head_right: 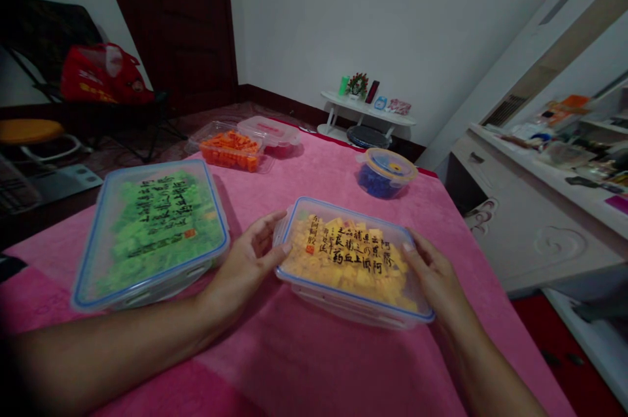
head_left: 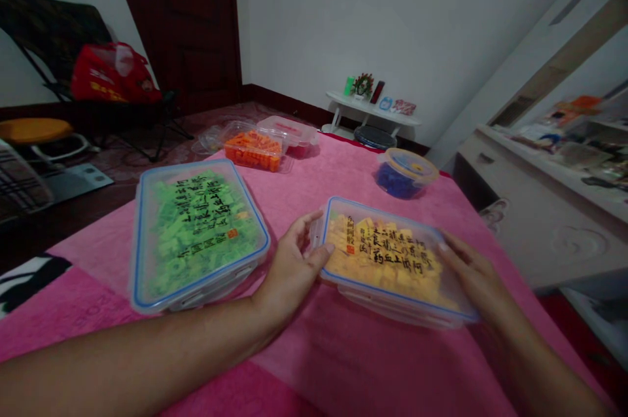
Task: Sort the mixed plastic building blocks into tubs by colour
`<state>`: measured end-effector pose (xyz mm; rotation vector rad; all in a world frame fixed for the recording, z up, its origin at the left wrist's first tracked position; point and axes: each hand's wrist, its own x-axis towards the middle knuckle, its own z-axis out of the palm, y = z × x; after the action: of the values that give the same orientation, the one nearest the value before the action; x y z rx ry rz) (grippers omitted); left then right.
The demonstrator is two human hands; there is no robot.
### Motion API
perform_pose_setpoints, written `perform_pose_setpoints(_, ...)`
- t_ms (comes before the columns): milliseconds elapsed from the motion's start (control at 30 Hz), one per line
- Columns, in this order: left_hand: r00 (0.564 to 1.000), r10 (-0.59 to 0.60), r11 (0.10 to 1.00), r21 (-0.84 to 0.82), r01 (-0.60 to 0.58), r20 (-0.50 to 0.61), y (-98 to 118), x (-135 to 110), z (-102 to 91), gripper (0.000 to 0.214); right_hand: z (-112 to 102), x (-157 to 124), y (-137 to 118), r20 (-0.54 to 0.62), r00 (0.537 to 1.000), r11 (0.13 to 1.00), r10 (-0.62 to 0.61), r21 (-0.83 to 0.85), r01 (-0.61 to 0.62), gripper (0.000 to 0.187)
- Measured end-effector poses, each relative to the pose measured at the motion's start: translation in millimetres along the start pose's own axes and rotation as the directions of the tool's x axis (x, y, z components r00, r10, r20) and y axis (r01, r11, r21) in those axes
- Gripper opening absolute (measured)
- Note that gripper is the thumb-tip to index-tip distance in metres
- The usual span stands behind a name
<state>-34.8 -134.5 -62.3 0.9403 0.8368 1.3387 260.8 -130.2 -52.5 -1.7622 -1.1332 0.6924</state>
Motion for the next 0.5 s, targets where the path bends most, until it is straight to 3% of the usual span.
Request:
perform_pose_setpoints(100,1.000,-0.013,0.999,0.043,0.012,0.016,5,2,-2.1,0.057,0,-1,0,0.034,0.999,0.997,0.028,0.075,-0.030,0.066)
perform_pose_setpoints(200,0.992,-0.114,0.989,0.088,0.118,-0.046,10,6,-4.1,0.066,1,-1,-2,0.027,0.999,0.994,0.042,0.097,-0.045,0.064)
perform_pose_setpoints(267,0.980,-0.190,0.979,0.061,0.194,-0.057,13,7,-5.0,0.058,2,0,-4,0.011,0.998,0.996,0.055,0.071,-0.055,0.060)
perform_pose_setpoints(400,0.966,-0.253,0.965,-0.059,0.257,0.054,14,5,-5.3,0.030,5,0,-9,-0.006,0.999,0.999,0.036,0.007,-0.036,0.054)
perform_pose_setpoints(500,0.962,-0.272,0.960,-0.065,0.273,0.018,13,3,-5.1,0.031,6,-1,-9,0.008,1.000,1.000,-0.001,-0.029,0.001,0.051)
